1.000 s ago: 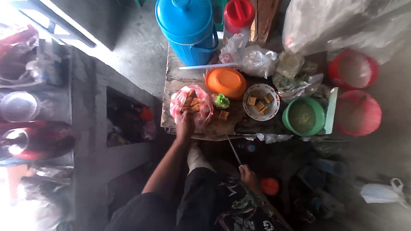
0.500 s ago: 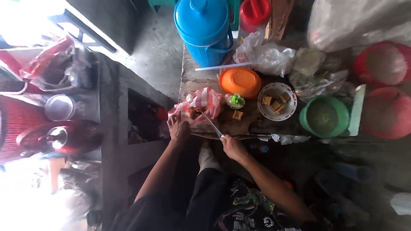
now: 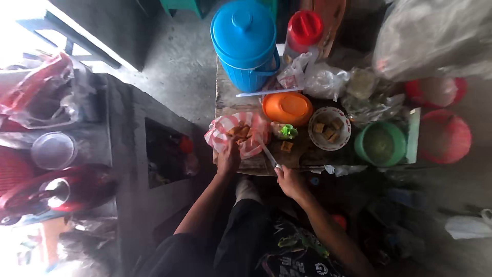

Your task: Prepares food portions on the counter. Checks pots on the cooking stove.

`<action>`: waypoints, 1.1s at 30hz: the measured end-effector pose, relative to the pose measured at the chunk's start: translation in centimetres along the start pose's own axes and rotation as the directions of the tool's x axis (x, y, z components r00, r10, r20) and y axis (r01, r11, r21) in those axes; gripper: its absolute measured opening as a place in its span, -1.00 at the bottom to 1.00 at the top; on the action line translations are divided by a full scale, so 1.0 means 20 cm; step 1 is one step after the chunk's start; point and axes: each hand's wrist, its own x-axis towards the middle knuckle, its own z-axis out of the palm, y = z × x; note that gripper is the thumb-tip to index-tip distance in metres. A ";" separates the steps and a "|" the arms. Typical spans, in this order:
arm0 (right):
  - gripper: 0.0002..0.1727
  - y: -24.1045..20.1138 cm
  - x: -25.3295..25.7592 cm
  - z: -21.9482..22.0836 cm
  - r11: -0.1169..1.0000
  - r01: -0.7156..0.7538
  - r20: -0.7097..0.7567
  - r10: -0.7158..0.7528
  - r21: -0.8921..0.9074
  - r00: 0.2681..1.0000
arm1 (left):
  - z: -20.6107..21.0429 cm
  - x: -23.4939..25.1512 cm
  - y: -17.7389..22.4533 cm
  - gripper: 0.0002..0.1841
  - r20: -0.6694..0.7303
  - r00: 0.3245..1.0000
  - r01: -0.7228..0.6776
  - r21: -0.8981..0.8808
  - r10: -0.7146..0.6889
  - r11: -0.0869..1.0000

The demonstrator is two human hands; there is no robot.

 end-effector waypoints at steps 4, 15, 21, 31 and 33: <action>-0.44 -0.05 -0.04 0.02 0.995 -0.089 0.054 0.090 -0.038 0.994 | -0.01 0.12 -0.04 -0.68 0.302 0.950 0.021 0.175 -0.074 0.984; -0.46 -0.23 -0.32 0.04 0.938 -0.336 -0.127 0.324 -0.087 0.938 | -0.10 0.24 0.03 -0.69 0.654 0.722 -0.004 0.332 -0.227 0.943; -0.46 -0.31 -0.43 0.02 0.964 -0.261 0.008 0.262 -0.054 0.965 | -0.01 0.23 -0.05 -0.59 0.682 0.724 -0.198 0.349 -0.103 0.916; -0.50 -0.38 -0.21 0.01 0.923 -0.329 0.023 0.340 -0.197 0.940 | -0.02 0.29 -0.18 -0.52 0.625 0.728 -0.502 0.206 0.281 0.840; -0.49 -0.35 -0.27 -0.04 0.908 -0.355 0.015 0.368 -0.224 0.930 | -0.02 0.29 -0.20 -0.58 0.589 0.745 -0.517 0.214 0.313 0.829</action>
